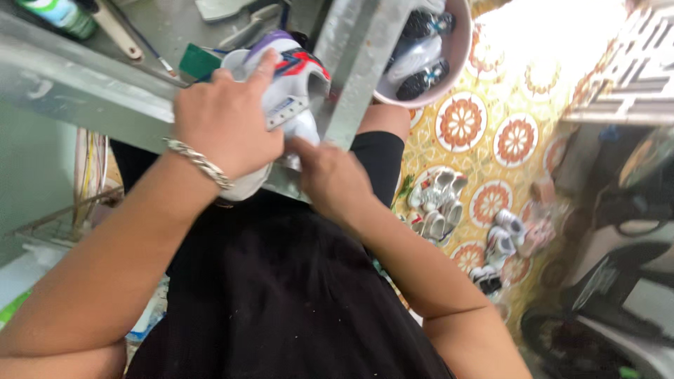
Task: The person cleans a shoe using a brush and water at a sink. The person applies a cleaning solution from a bottle, scrubs the exterior and interior of the shoe with a brush, and rinses it under a running faucet.
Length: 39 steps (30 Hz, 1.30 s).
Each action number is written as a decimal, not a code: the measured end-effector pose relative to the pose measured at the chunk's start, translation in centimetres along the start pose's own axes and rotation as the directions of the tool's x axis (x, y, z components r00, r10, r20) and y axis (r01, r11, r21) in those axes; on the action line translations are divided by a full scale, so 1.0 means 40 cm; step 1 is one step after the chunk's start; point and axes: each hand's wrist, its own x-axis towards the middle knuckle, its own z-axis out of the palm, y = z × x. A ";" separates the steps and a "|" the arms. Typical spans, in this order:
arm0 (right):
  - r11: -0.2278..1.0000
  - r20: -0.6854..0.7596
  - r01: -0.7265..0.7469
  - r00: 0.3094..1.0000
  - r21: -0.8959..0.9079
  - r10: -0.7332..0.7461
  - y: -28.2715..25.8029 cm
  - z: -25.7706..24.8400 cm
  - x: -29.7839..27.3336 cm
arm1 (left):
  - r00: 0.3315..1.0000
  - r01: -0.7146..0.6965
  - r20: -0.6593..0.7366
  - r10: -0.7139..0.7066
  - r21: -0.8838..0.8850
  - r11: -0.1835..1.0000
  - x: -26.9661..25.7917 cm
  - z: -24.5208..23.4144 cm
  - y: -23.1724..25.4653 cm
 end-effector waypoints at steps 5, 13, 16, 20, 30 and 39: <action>0.999 -0.096 0.032 0.995 -0.016 -0.034 0.035 0.008 0.032 | 0.998 -0.045 0.043 0.042 0.066 0.997 -0.003 -0.012 0.005; 0.999 -0.245 -0.035 0.969 0.027 0.041 0.005 -0.021 0.064 | 0.995 -0.064 0.087 0.057 0.072 0.995 0.000 -0.024 -0.013; 0.984 -0.088 -0.160 0.982 0.077 0.166 -0.018 -0.014 0.047 | 0.994 -0.030 0.109 0.022 0.071 0.997 0.001 -0.025 -0.009; 0.983 -0.048 -0.157 0.986 0.094 0.162 -0.031 -0.013 -0.005 | 0.985 -0.011 0.171 -0.007 0.103 0.995 0.024 -0.044 0.000; 0.968 -0.078 -0.178 0.978 0.178 0.194 -0.050 0.022 -0.022 | 0.984 -0.013 0.180 -0.009 0.126 0.992 0.023 -0.043 0.000; 0.961 -0.217 -0.159 0.953 0.226 0.209 -0.012 0.042 0.058 | 0.987 -0.032 0.161 0.015 0.104 0.994 0.016 -0.035 -0.002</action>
